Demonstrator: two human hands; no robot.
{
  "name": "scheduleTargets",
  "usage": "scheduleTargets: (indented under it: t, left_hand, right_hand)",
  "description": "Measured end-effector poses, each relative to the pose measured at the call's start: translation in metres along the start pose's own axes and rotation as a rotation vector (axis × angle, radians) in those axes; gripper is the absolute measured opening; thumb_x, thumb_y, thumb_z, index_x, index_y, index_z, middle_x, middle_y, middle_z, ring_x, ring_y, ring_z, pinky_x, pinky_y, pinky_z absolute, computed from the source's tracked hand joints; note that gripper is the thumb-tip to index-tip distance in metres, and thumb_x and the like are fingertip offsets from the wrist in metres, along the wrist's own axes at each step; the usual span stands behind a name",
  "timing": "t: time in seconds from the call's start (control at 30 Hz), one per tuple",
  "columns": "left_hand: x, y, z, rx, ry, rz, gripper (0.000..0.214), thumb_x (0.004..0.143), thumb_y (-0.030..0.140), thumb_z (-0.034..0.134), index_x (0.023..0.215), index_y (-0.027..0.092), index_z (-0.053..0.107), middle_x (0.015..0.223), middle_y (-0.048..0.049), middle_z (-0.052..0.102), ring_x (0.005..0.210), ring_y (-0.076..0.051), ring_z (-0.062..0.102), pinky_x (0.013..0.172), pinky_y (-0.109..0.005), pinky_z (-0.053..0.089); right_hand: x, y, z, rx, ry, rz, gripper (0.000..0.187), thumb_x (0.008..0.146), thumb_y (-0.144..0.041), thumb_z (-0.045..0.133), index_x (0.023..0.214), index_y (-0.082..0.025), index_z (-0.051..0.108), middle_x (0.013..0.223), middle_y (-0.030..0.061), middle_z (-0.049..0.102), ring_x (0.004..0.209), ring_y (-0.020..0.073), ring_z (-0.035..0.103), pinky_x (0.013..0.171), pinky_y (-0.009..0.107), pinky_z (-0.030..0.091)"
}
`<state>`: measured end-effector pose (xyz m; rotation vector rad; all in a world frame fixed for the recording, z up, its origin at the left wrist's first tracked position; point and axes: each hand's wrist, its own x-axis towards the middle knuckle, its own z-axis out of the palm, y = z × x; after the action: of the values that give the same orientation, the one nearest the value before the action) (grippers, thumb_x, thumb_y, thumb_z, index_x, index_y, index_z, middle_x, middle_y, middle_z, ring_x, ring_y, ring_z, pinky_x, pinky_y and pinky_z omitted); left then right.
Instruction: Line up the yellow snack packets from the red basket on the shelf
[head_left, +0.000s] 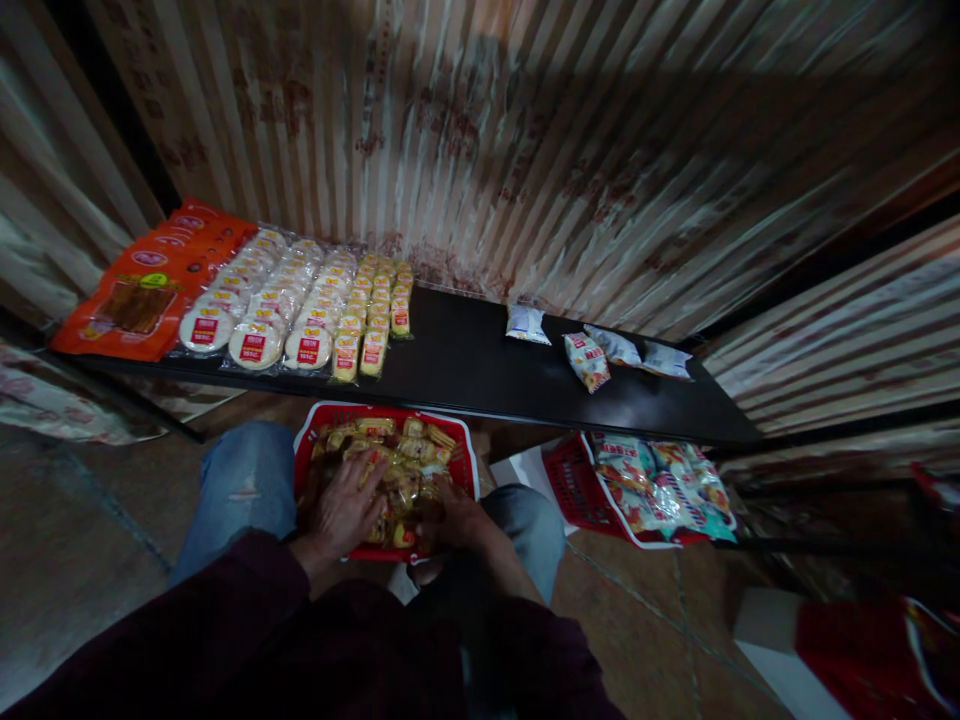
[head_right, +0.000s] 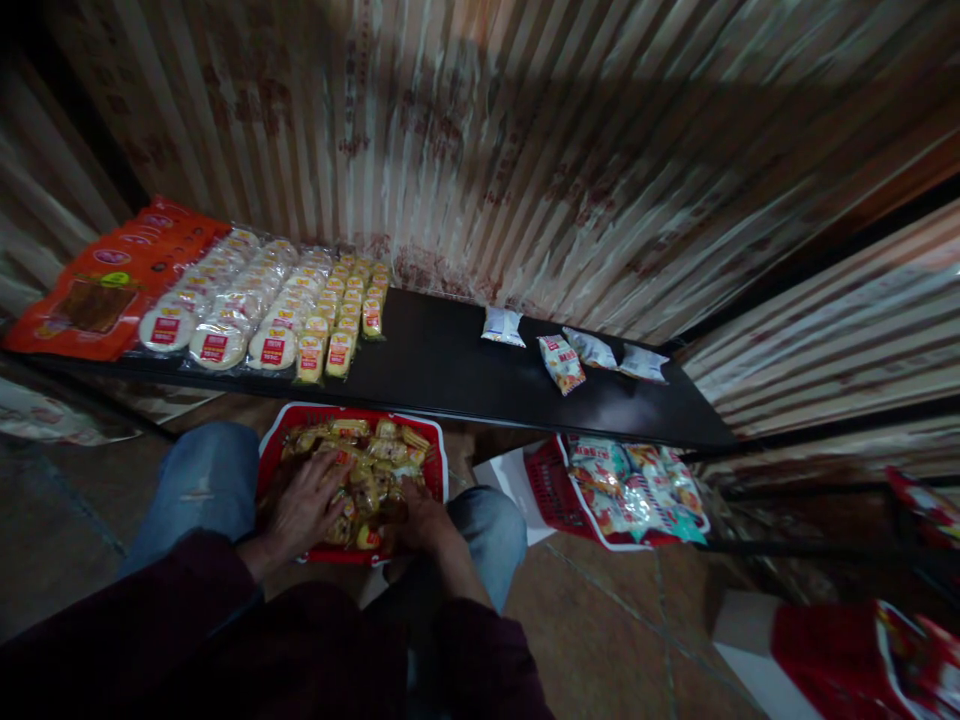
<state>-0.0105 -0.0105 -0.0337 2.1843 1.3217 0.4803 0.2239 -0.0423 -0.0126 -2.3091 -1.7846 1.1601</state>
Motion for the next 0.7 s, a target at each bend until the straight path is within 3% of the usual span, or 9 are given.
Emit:
scheduleTargets:
  t: [0.07, 0.17, 0.27, 0.37, 0.5, 0.6, 0.7]
  left_hand:
    - [-0.011, 0.005, 0.009, -0.012, -0.212, 0.141, 0.056, 0.077, 0.025, 0.054, 0.133, 0.027, 0.048, 0.149, -0.0067, 0.036, 0.133, -0.029, 0.036, 0.109, -0.046, 0.032]
    - [-0.019, 0.006, 0.023, -0.038, -0.296, 0.13, 0.067, 0.077, 0.02, 0.054, 0.14, 0.029, 0.037, 0.155, -0.0047, 0.021, 0.136, -0.028, 0.032, 0.108, -0.044, 0.035]
    - [-0.017, 0.004, 0.035, -0.141, -0.274, 0.13, 0.071, 0.078, 0.023, 0.055, 0.144, 0.026, 0.029, 0.158, -0.0056, 0.008, 0.141, -0.026, 0.022, 0.11, -0.041, 0.032]
    - [-0.011, 0.004, 0.042, -0.223, -0.23, 0.103, 0.08, 0.075, 0.03, 0.061, 0.145, 0.022, 0.025, 0.158, -0.0098, 0.007, 0.142, -0.027, 0.02, 0.112, -0.042, 0.03]
    - [-0.003, 0.001, 0.042, -0.295, -0.054, -0.043, 0.065, 0.077, 0.021, 0.055, 0.139, 0.018, 0.036, 0.152, -0.0114, 0.027, 0.139, -0.024, 0.028, 0.113, -0.042, 0.029]
    - [0.006, -0.006, 0.038, -0.324, 0.034, -0.145, 0.055, 0.073, 0.011, 0.049, 0.128, 0.019, 0.049, 0.144, -0.0084, 0.042, 0.136, -0.021, 0.036, 0.113, -0.039, 0.031]
    - [0.011, -0.009, 0.033, -0.322, 0.082, -0.216, 0.043, 0.076, 0.013, 0.044, 0.118, 0.018, 0.057, 0.138, -0.0092, 0.05, 0.13, -0.02, 0.044, 0.109, -0.037, 0.037]
  right_hand:
    - [0.002, -0.004, 0.007, 0.0, -0.044, 0.039, 0.092, 0.052, -0.039, 0.082, 0.135, -0.022, 0.046, 0.14, 0.0154, 0.046, 0.124, 0.032, 0.05, 0.099, 0.036, 0.04]
    - [0.006, -0.007, 0.01, 0.078, 0.063, 0.091, 0.084, 0.062, -0.039, 0.076, 0.137, -0.019, 0.043, 0.134, 0.0159, 0.051, 0.121, 0.0307, 0.052, 0.098, 0.037, 0.041]
    - [0.009, -0.006, 0.009, 0.256, 0.138, 0.083, 0.069, 0.072, -0.042, 0.067, 0.135, -0.022, 0.045, 0.119, 0.0089, 0.063, 0.112, 0.0255, 0.059, 0.096, 0.037, 0.044]
    - [0.011, -0.008, 0.011, 0.423, 0.174, 0.002, 0.056, 0.078, -0.042, 0.061, 0.13, -0.026, 0.05, 0.114, 0.0037, 0.066, 0.11, 0.0227, 0.06, 0.095, 0.038, 0.046]
    - [0.014, -0.018, 0.015, 0.561, 0.187, -0.209, 0.05, 0.08, -0.037, 0.058, 0.127, -0.023, 0.053, 0.128, 0.0053, 0.059, 0.119, 0.0225, 0.054, 0.101, 0.04, 0.043]
    - [0.016, -0.024, 0.014, 0.585, 0.292, -0.349, 0.053, 0.08, -0.035, 0.057, 0.13, -0.021, 0.049, 0.138, 0.0085, 0.049, 0.129, 0.0222, 0.045, 0.108, 0.041, 0.035]
    - [0.017, -0.021, 0.008, 0.519, 0.376, -0.346, 0.053, 0.081, -0.034, 0.054, 0.131, -0.019, 0.048, 0.14, 0.0105, 0.046, 0.13, 0.0222, 0.043, 0.108, 0.04, 0.036]
